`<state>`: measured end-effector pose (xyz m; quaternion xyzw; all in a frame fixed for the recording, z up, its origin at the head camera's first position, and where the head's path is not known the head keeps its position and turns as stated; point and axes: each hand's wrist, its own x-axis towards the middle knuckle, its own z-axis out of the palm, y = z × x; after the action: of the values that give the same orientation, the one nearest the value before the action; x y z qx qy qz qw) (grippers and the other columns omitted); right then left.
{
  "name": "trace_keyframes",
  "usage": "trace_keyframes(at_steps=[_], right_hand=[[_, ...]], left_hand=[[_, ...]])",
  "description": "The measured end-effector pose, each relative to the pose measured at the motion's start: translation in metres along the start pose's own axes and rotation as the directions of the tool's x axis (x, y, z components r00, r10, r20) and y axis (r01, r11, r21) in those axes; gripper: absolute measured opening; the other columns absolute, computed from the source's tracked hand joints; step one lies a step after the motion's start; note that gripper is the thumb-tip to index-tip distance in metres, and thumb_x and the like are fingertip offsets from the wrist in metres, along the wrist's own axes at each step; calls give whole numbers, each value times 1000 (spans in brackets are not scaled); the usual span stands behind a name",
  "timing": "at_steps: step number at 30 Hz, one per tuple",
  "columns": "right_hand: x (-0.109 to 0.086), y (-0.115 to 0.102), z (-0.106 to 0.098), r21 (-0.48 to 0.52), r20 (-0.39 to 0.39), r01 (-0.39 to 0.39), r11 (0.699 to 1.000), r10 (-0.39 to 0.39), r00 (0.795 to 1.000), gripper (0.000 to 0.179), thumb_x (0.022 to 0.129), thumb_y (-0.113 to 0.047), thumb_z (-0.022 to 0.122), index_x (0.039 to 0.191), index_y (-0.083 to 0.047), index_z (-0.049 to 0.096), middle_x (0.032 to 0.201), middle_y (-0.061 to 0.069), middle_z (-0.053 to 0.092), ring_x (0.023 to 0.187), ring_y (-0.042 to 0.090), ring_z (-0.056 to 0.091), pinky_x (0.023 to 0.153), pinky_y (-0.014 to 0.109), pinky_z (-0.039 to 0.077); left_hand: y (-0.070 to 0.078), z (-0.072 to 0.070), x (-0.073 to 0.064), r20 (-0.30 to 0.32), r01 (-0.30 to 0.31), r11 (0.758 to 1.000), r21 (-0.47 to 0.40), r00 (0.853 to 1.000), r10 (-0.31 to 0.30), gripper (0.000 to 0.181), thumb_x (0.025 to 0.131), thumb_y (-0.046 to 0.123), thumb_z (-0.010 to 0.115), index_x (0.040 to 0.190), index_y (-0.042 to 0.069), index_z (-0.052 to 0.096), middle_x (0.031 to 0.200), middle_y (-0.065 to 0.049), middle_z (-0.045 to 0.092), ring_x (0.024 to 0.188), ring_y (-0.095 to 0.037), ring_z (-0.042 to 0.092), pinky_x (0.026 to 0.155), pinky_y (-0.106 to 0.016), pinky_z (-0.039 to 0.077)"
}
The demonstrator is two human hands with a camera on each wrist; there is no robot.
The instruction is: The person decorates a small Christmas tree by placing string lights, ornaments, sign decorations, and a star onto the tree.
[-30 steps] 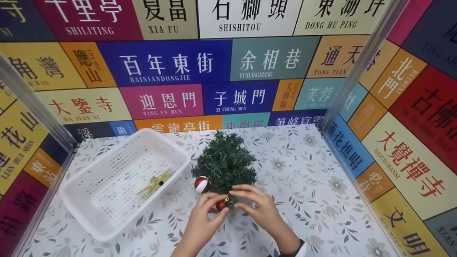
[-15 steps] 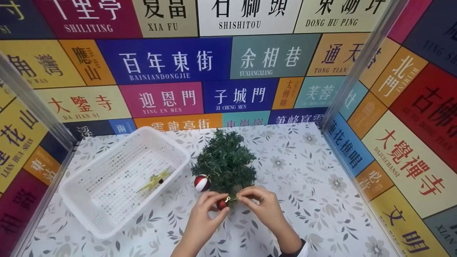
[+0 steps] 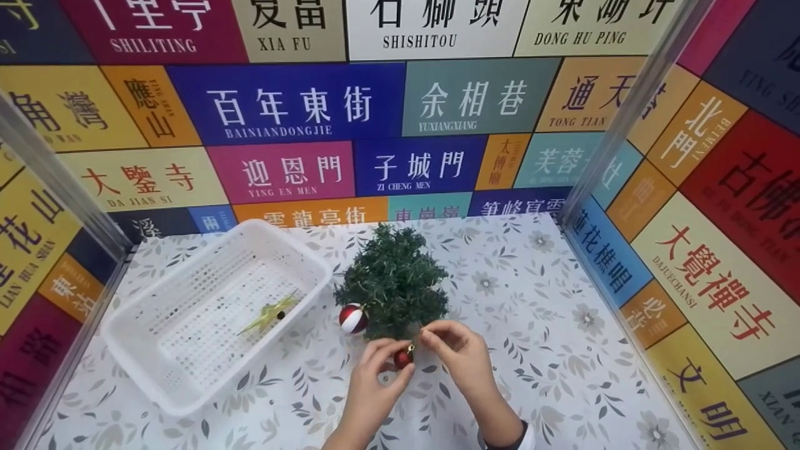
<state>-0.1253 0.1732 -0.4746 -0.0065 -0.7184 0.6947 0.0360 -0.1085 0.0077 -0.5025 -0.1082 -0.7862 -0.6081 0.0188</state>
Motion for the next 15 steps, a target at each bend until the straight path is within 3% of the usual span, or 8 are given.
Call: trace_keyframes(at_steps=[3, 7, 11, 15], right_hand=[[-1, 1, 3, -21, -30, 56, 998, -57, 998, 19, 96, -2, 71, 107, 14, 68, 94, -3, 73, 86, 3, 69, 82, 20, 59], [-3, 3, 5, -124, -27, 195, 973, -200, 979, 11, 94, -2, 73, 102, 6, 74, 97, 13, 75, 85, 0, 69, 80, 19, 59], [-2, 5, 4, -257, 1, 354, 899, -366, 931, 6, 90, -1, 76, 96, -2, 78, 93, 15, 75, 82, 0, 69, 76, 20, 60], [-1, 5, 2, -361, 32, 447, 818, -468, 883, 7, 87, -1, 79, 92, -6, 79, 88, 10, 76, 80, 4, 70, 72, 22, 60]], left_hand=[[-2, 5, 0, 2, 10, 1000, -24, 1000, -10, 30, 94, 14, 77, 122, 5, 71, 122, -11, 61, 105, -20, 66, 86, -28, 61], [-3, 4, 2, 25, 19, 1000, -5, 1000, -19, 31, 95, 15, 76, 124, 5, 69, 125, -12, 60, 103, -21, 65, 86, -31, 60], [0, -1, 5, 26, 5, 999, 50, 1000, -6, 33, 97, 21, 75, 127, 8, 69, 127, -10, 61, 106, -26, 63, 87, -30, 57], [4, -1, 10, -39, -53, 995, 86, 998, 56, 29, 98, 22, 74, 122, 8, 71, 122, -9, 63, 103, -29, 63, 87, -32, 58]])
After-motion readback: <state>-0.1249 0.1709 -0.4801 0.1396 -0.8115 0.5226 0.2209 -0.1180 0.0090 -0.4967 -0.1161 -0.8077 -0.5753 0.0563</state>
